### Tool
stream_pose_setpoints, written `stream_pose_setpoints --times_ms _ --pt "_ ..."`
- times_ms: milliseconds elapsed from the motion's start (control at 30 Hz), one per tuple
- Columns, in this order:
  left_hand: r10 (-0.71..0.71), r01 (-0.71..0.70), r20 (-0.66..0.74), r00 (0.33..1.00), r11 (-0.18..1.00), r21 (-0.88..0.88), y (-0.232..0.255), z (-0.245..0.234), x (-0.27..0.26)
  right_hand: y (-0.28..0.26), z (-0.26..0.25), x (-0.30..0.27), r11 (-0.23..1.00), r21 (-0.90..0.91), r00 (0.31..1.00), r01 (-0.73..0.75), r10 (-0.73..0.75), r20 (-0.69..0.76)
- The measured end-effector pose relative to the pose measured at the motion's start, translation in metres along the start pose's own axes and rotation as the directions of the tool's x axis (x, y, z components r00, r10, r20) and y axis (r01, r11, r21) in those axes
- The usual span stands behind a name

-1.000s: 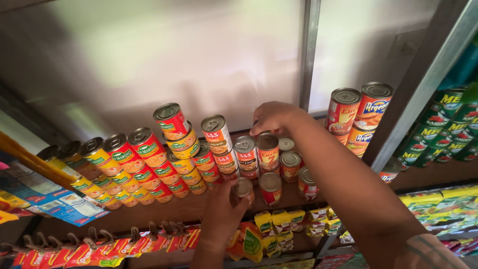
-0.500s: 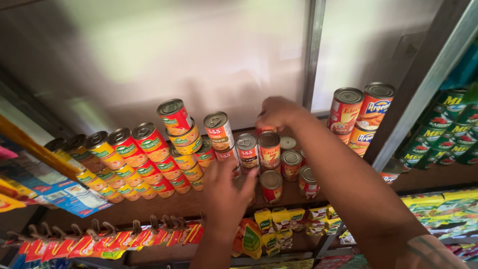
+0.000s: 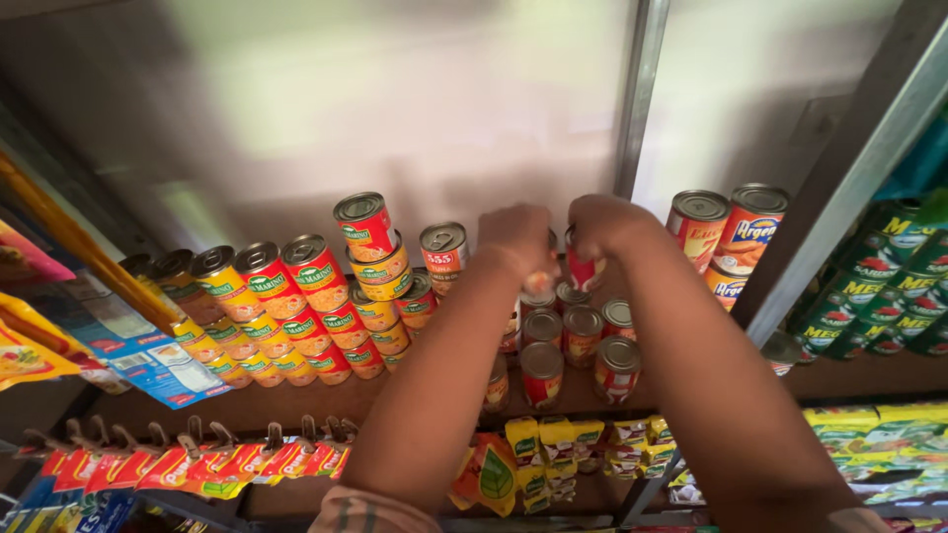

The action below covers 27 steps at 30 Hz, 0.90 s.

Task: The person takes canned food items from a cardboard box on the floor and places them onto a metal shelf. They arrange the cans in neat rows, aligning them with existing stock. The person handles the cans one by one or in small groups, moving between the box and the shelf repeatedly.

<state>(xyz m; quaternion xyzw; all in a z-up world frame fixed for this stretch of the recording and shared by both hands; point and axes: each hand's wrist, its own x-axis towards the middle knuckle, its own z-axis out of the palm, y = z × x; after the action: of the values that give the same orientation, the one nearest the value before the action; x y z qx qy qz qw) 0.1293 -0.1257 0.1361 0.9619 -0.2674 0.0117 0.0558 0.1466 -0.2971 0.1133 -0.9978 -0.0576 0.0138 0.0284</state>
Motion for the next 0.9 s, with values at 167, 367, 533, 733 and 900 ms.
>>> stream_pose_setpoints --times_ms 167,367,533,733,900 --pt "0.030 -0.030 0.018 0.999 0.999 -0.036 -0.017 0.023 0.033 0.011 0.035 0.019 0.992 0.102 0.993 0.080 -0.070 -0.100" --pt "0.113 -0.100 0.100 0.989 0.988 -0.119 -0.033 0.045 0.060 0.008 0.027 -0.001 0.981 0.195 0.997 -0.022 0.035 -0.064" --pt "0.103 -0.088 0.126 0.987 0.989 -0.120 -0.036 0.046 0.064 -0.006 0.013 -0.016 0.989 0.137 0.998 -0.048 0.052 -0.024" --pt "0.097 -0.082 0.094 0.991 0.985 -0.151 -0.030 0.044 0.052 -0.006 0.014 -0.015 0.989 0.122 0.996 -0.082 0.085 -0.018" --pt "0.104 -0.087 0.111 0.988 0.985 -0.151 -0.030 0.047 0.053 0.003 0.025 -0.008 0.980 0.196 0.996 -0.035 0.050 -0.069"
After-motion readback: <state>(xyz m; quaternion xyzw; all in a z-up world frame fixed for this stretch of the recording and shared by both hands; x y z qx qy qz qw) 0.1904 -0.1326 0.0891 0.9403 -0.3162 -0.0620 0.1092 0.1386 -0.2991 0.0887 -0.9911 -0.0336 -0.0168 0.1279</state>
